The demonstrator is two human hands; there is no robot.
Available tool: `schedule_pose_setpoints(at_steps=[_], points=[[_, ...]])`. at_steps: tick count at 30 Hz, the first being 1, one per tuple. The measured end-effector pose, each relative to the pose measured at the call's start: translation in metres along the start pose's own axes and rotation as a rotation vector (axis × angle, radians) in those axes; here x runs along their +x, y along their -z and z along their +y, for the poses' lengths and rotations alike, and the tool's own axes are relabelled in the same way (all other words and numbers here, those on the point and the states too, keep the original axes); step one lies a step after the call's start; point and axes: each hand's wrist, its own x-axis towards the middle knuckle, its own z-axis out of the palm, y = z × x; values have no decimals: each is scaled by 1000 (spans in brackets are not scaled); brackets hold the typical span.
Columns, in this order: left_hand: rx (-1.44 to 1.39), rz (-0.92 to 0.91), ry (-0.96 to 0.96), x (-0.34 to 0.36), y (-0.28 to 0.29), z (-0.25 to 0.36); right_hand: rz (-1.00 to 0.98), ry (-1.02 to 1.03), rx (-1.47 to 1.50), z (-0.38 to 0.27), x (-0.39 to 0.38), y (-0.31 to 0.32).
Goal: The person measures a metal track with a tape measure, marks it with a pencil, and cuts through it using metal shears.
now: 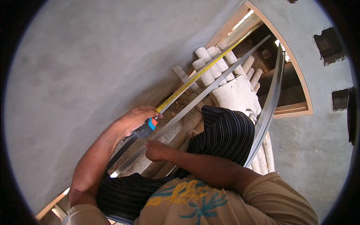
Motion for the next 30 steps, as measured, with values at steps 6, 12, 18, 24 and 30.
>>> schedule_pose_setpoints(at_steps=[6, 12, 18, 24, 30], points=[[-107, 77, -25, 14, -10, -8, 84, -80, 121, -1, -4, -4], [39, 49, -140, 75, -49, 22, -46, -76, 45, -2, -2, 1], [302, 39, -407, 99, -81, 33, 116, 112, 121, 2, 5, -15], [369, 139, -214, 129, -79, 16, 54, 48, 63, 1, 0, -9], [763, -12, -222, 140, -71, -26, 39, 38, 56, 7, 7, -14]])
